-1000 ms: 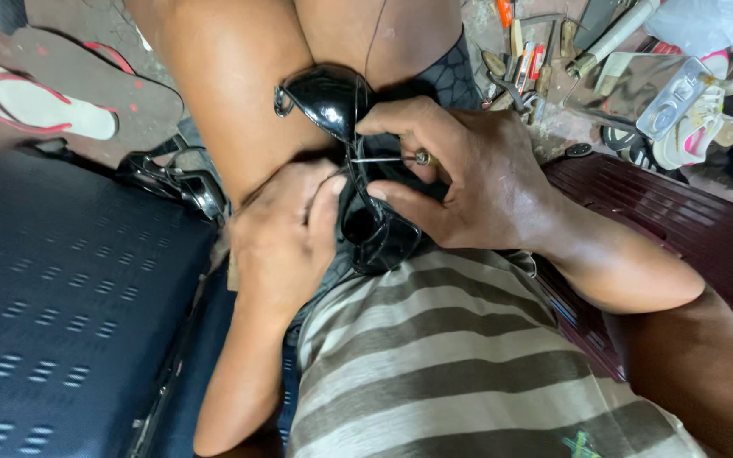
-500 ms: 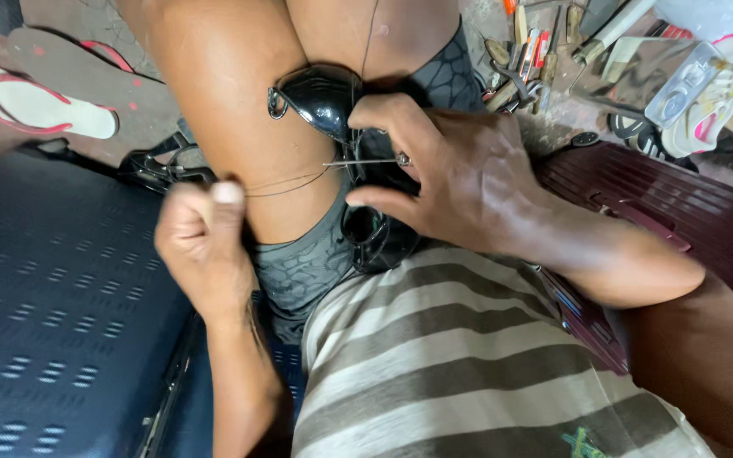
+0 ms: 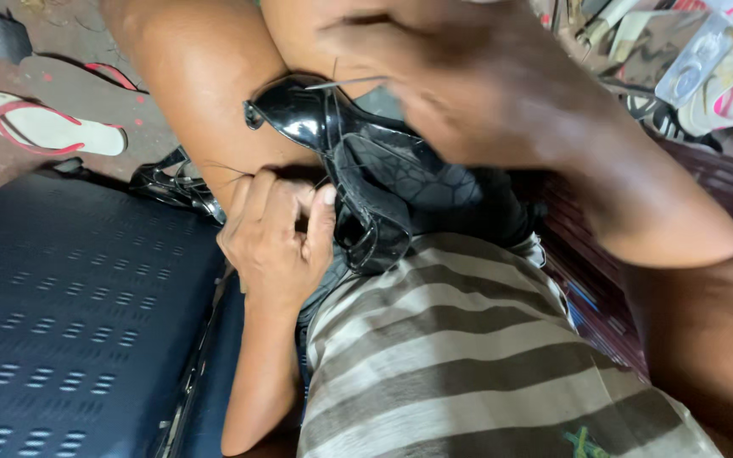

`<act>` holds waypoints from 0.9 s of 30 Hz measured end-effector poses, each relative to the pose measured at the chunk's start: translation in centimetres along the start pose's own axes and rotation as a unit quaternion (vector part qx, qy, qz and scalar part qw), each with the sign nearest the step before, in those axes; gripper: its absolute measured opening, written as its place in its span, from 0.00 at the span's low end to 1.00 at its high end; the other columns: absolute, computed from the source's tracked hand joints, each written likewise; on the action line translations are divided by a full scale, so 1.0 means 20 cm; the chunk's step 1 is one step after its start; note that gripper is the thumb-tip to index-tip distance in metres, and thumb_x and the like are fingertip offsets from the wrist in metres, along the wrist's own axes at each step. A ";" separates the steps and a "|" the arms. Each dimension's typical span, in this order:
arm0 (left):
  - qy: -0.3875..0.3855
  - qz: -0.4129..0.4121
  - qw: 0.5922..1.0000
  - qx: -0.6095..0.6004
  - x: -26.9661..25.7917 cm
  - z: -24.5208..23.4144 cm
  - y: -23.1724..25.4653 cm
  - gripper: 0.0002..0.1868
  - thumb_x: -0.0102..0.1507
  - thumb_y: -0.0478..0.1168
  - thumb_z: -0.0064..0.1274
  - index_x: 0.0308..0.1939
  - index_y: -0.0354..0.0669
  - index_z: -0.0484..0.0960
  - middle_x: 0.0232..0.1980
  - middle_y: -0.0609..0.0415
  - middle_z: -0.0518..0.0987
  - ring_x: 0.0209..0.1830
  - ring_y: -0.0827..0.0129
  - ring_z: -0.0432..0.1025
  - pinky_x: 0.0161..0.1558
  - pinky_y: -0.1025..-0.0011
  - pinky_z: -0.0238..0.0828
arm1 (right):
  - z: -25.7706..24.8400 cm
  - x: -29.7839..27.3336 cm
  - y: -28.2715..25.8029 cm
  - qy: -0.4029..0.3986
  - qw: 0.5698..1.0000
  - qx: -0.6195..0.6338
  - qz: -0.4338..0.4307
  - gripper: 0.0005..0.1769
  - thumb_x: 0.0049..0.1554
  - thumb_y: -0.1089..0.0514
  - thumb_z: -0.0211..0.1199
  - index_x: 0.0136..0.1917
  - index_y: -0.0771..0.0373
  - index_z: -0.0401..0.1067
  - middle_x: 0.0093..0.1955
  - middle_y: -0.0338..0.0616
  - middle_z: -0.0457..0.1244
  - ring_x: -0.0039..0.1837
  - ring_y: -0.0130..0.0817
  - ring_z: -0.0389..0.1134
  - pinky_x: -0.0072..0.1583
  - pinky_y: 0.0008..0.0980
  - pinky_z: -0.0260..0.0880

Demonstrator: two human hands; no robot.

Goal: The person sands the sole of a black high-heeled shoe with a sanding block, then uses a needle and thread to stitch the upper part of the shoe. The person holds the shoe on their lap while performing the repair.

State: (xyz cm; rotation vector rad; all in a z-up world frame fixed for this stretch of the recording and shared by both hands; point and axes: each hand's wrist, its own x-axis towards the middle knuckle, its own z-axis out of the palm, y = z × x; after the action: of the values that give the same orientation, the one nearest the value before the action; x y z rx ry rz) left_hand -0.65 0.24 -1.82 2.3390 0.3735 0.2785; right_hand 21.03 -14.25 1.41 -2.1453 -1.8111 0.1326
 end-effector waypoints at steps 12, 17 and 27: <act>0.097 -0.074 0.980 -0.158 -0.06 0.04 0.00 0.18 0.70 0.29 0.53 0.28 0.35 0.64 0.44 0.43 0.79 0.36 0.64 0.70 0.37 0.67 0.65 | -0.03 -0.02 0.07 -0.008 0.988 0.148 -0.044 0.07 0.54 0.62 0.72 0.41 0.63 0.74 0.59 0.43 0.64 0.56 0.42 0.65 0.53 0.42 0.66; 0.106 -0.206 0.827 -0.513 -0.09 0.01 -0.01 0.13 0.69 0.29 0.52 0.33 0.41 0.65 0.44 0.47 0.81 0.27 0.77 0.66 0.30 0.81 0.63 | -0.01 -0.13 0.12 -0.035 0.937 0.348 0.013 0.05 0.58 0.68 0.64 0.40 0.65 0.70 0.56 0.48 0.68 0.45 0.33 0.64 0.47 0.34 0.64; -0.055 -0.122 0.986 -0.102 0.07 -0.10 0.06 0.11 0.63 0.32 0.65 0.46 0.35 0.80 0.38 0.52 0.72 0.31 0.71 0.70 0.35 0.75 0.68 | 0.08 -0.16 0.01 0.051 0.675 0.734 0.055 0.11 0.72 0.58 0.49 0.46 0.61 0.62 0.43 0.44 0.66 0.39 0.27 0.67 0.51 0.33 0.75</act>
State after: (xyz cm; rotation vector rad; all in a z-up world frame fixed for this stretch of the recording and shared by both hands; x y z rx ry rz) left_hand 0.19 1.16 0.54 2.0722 0.5436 0.0649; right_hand 20.11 -17.14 -0.58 -0.9471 -0.7702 1.0458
